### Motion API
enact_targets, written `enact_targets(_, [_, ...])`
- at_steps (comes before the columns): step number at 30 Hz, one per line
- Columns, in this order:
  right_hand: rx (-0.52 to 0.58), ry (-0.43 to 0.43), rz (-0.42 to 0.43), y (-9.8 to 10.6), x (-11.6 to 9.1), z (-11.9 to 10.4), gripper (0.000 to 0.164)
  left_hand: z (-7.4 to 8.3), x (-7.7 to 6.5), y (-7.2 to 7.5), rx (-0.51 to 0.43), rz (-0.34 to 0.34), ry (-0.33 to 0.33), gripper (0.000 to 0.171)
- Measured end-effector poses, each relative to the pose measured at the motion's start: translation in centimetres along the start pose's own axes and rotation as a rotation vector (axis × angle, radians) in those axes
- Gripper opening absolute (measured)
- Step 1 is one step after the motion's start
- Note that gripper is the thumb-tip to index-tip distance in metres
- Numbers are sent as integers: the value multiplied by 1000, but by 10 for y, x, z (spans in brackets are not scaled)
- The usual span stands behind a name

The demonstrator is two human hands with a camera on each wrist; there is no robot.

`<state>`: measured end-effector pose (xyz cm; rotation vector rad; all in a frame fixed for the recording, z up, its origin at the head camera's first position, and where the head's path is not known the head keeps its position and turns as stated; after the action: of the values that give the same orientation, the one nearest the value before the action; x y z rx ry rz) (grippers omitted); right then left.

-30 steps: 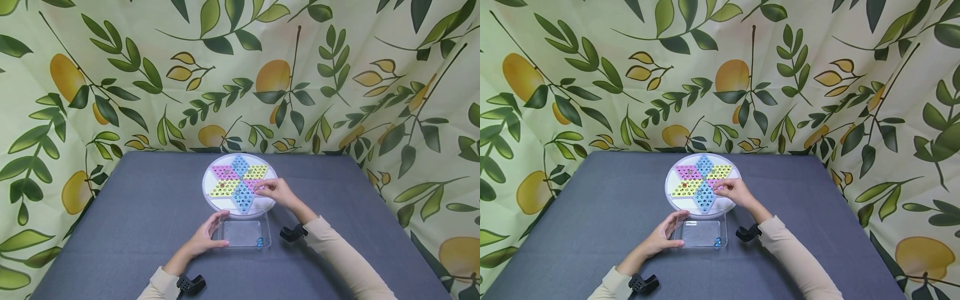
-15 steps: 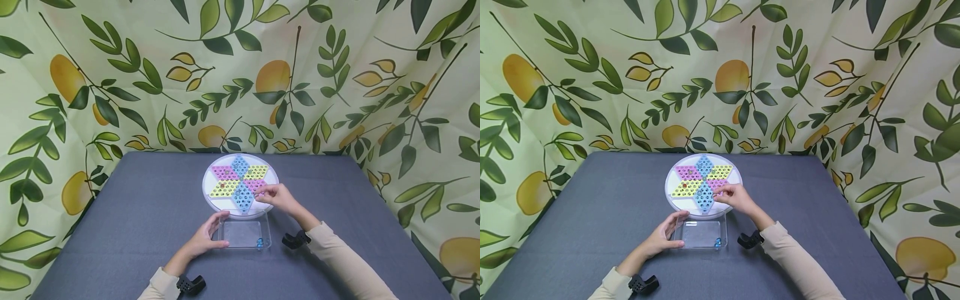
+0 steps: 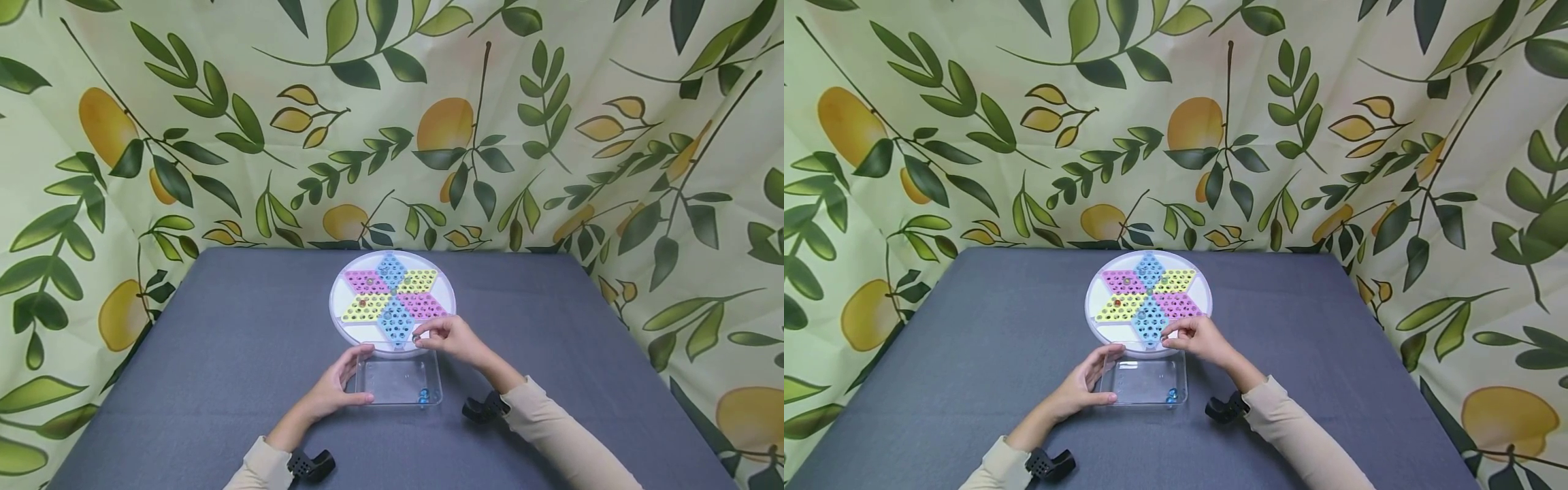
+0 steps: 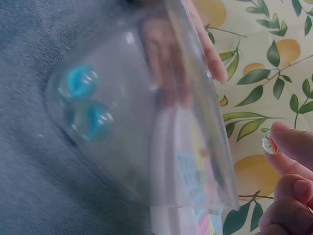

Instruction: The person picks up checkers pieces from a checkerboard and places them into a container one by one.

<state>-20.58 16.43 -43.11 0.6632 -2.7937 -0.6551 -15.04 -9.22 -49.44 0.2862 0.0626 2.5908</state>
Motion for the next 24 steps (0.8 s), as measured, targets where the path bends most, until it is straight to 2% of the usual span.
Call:
enact_targets(5, [-9, 8, -19, -3, -6, -3, 20, 1, 0, 0, 5, 0, 3, 81])
enact_targets(15, [15, -10, -47, -8, -10, 6, 22, -1, 0, 1, 8, -3, 17, 82])
enact_targets(24, [33, -13, -62, -10, -11, 8, 22, -4, 0, 1, 16, 0, -2, 80])
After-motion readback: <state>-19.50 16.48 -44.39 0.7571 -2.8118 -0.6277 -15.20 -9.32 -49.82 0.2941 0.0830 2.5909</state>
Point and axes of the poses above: each hand's wrist, its own x-axis towards the middle knuckle, its own y-axis out of the back of the hand, z = x × y, the point moved 2 cm from there along x, towards the middle knuckle, and after that the axes turned 2 degrees about x, right-handed, at the moved point
